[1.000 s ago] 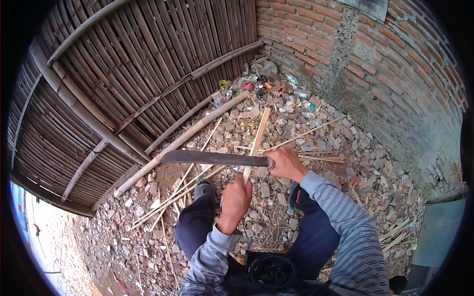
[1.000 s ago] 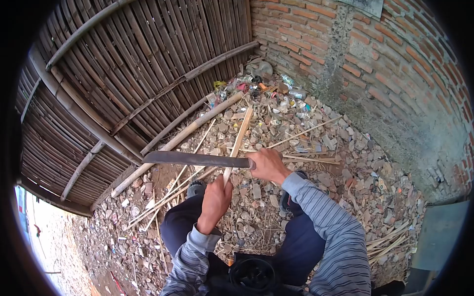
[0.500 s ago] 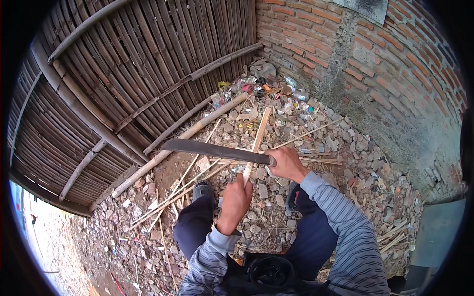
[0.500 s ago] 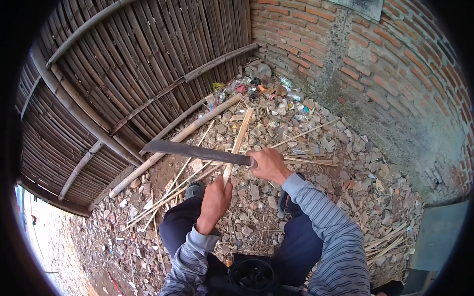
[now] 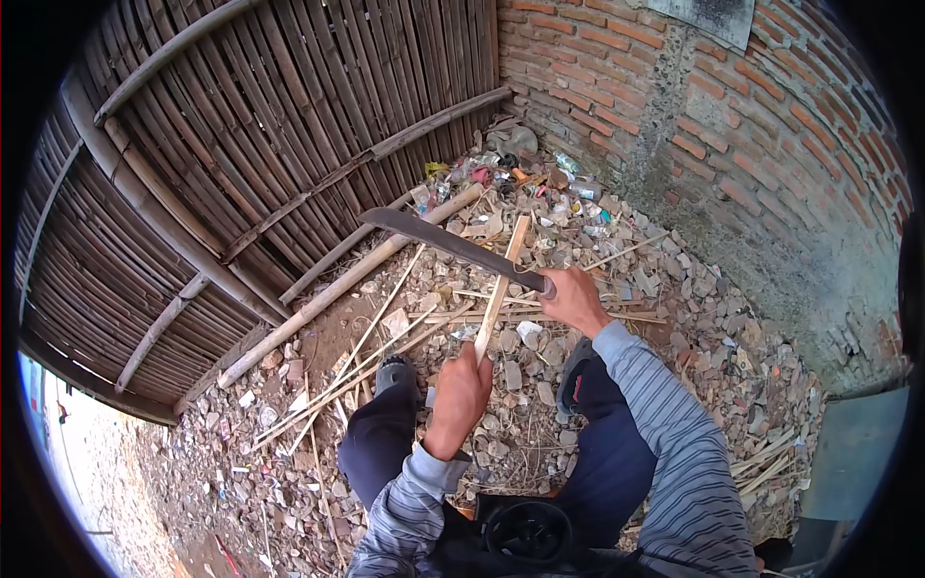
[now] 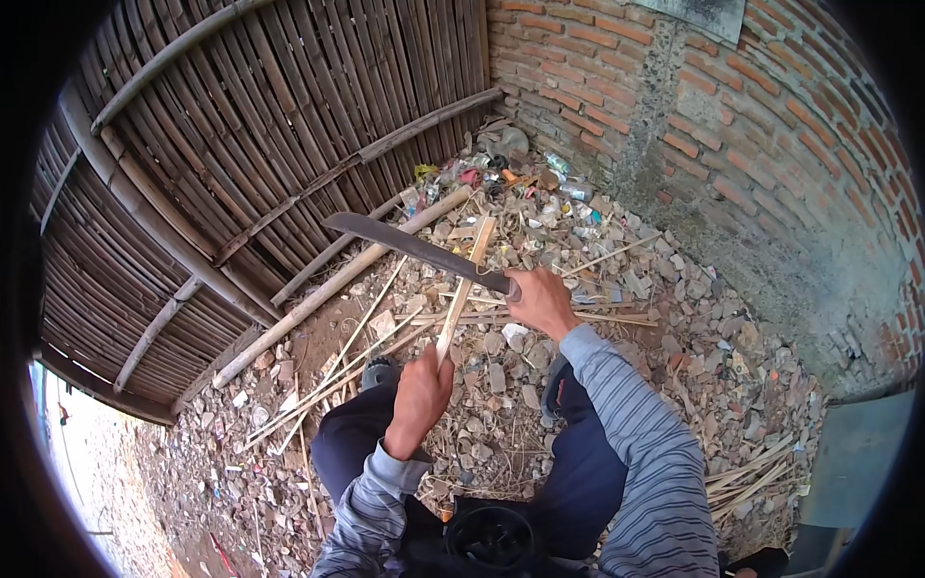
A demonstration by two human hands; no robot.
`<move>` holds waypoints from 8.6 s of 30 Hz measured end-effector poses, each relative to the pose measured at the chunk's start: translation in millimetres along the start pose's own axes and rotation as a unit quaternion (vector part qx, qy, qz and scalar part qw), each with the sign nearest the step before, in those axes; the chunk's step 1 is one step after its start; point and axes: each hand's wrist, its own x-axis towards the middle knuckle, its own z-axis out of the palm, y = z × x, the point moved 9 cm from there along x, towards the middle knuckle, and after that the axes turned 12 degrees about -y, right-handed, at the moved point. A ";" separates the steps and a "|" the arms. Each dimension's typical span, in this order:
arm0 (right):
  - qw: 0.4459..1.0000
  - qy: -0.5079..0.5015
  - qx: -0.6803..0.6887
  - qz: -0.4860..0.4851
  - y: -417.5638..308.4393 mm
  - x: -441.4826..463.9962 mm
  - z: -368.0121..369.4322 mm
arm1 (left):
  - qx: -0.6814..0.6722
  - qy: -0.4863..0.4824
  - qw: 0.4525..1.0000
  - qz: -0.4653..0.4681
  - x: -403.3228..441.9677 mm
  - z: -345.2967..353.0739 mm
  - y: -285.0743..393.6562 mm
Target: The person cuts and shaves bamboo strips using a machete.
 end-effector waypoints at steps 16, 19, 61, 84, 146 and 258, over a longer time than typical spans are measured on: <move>0.999 -0.035 0.030 -0.001 20.8 5.7 -2.8 | 0.039 -0.015 0.999 -0.008 -1.6 4.2 9.0; 0.998 -0.047 0.018 0.039 25.4 -3.0 0.1 | 0.016 -0.037 0.999 -0.018 -1.4 9.7 3.6; 0.958 -0.056 0.165 0.229 136.8 -2.1 28.8 | -0.005 -0.032 0.999 0.015 -4.2 8.3 19.5; 0.935 -0.001 0.355 -0.002 23.3 -12.2 -10.1 | 0.025 -0.070 0.997 -0.015 0.3 6.5 -10.5; 0.753 -0.175 0.630 0.071 -66.6 -35.6 35.7 | 0.119 -0.053 0.991 -0.028 -9.2 -17.2 28.0; 0.985 -0.141 0.009 0.104 11.6 0.9 18.9 | -0.062 0.044 0.996 0.039 -17.6 8.3 -0.1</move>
